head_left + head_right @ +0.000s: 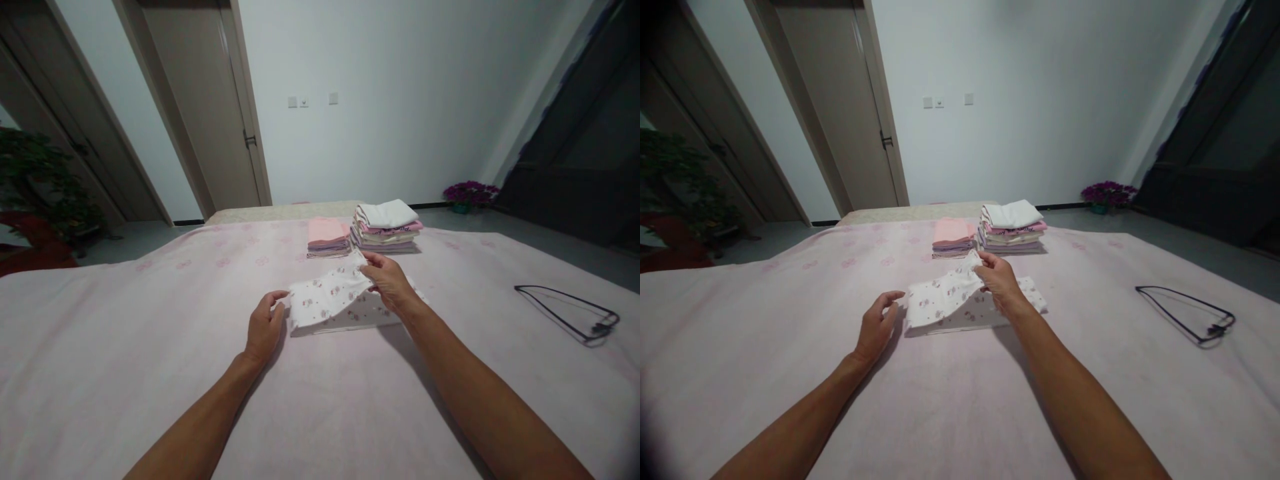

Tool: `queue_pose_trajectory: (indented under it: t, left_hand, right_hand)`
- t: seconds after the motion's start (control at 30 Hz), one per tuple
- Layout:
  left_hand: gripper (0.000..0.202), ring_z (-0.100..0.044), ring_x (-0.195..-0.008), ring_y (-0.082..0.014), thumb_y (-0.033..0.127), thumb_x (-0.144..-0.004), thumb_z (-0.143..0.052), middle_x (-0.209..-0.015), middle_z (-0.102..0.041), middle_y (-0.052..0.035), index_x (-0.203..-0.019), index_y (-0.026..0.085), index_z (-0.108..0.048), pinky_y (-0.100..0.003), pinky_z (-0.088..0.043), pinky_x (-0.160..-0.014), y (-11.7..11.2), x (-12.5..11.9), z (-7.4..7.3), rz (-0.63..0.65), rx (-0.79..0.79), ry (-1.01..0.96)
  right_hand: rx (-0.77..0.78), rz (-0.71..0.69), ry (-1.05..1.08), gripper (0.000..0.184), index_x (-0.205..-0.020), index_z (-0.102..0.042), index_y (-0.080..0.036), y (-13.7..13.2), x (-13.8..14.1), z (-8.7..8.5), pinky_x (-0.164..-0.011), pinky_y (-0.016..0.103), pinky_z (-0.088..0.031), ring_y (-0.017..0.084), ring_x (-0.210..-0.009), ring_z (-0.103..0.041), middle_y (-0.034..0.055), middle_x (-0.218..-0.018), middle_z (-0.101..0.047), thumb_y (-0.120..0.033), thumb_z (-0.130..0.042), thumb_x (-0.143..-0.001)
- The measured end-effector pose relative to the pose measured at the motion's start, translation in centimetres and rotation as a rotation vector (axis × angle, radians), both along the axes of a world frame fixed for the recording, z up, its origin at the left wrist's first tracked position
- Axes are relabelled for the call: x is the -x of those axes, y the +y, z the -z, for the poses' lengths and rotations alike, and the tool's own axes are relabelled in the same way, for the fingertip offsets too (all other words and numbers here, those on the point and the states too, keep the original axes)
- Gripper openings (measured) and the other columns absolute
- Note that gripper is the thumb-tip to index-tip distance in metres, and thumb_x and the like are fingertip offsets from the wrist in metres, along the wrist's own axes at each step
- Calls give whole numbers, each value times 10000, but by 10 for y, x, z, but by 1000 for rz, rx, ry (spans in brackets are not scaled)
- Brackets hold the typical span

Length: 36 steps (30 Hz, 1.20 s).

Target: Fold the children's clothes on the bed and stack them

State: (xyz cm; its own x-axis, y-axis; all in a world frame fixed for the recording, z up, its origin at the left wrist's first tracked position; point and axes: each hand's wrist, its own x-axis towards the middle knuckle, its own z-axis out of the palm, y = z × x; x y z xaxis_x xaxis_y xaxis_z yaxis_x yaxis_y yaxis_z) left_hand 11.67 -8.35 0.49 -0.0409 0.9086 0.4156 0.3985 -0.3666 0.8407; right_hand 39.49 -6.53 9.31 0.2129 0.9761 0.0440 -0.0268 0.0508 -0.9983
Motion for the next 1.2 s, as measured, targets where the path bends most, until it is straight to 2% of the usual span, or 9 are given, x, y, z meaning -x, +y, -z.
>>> queue_pose_trajectory:
  t: [0.07, 0.17, 0.27, 0.37, 0.6, 0.8, 0.93, 1.2]
  left_hand:
    - [293, -629, -1171, -249, 300, -941, -507, -1221, -700, -78, -1173, 236, -673, -429, -459, -1057, -2, -2, 0, 77, -61, 99]
    - [355, -515, -1352, -259, 297, -958, -511, -1370, -636, -83, -1287, 266, -639, -476, -372, -1163, -4, -7, 1, 220, -177, 281]
    - [425, -420, -1437, -277, 318, -969, -519, -1461, -564, -106, -1385, 256, -580, -506, -353, -1184, -5, -12, 4, 356, -230, 461]
    - [484, -367, -1469, -298, 345, -965, -543, -1512, -509, -118, -1437, 240, -534, -523, -357, -1181, -6, -15, 6, 434, -258, 596]
    - [524, -346, -1481, -303, 354, -972, -541, -1557, -450, -125, -1481, 245, -485, -525, -364, -1179, -7, -18, 6, 487, -292, 700]
    - [551, -332, -1486, -321, 384, -970, -543, -1575, -423, -124, -1503, 271, -458, -553, -364, -1172, -7, -20, 6, 502, -262, 761]
    - [511, -334, -1484, -317, 399, -973, -537, -1552, -459, -116, -1467, 273, -509, -544, -363, -1178, -7, -20, 7, 518, -256, 776]
    - [439, -384, -1456, -313, 398, -970, -539, -1494, -533, -89, -1397, 310, -587, -536, -382, -1167, -10, -20, 0, 558, -227, 740]
  right_hand:
    - [-3, 23, -16, 609, -1201, -692, -158, -3, -11, -2, -365, 146, -318, 72, -502, -508, 35, -877, -728, -269, -690, -602]
    - [3, 44, -18, 607, -1208, -684, -161, -8, -27, -4, -361, 150, -316, 71, -496, -508, 36, -883, -722, -262, -695, -609]
    - [10, 92, -18, 622, -1230, -667, -167, -10, -43, -4, -357, 153, -319, 75, -506, -522, 42, -929, -719, -256, -697, -615]
    - [29, 148, -55, 620, -1234, -664, -167, -12, -59, -1, -355, 150, -308, 73, -508, -517, 41, -937, -713, -246, -686, -620]
    - [45, 193, -152, 655, -1305, -600, -122, -13, -93, 24, -397, 157, -338, 98, -563, -548, 72, -939, -700, -222, -659, -661]
    - [56, 280, -416, 614, -1293, -631, -138, -6, -112, 53, -491, 219, -439, 142, -628, -598, 66, -896, -678, -190, -628, -681]
    - [61, 295, -594, 557, -1272, -652, -151, -8, -118, 57, -615, 258, -489, 168, -716, -629, 59, -891, -681, -188, -617, -717]
    - [87, 277, -995, 502, -1330, -609, -176, -20, -117, 63, -823, 286, -471, 187, -912, -644, 79, -1064, -707, -167, -549, -831]
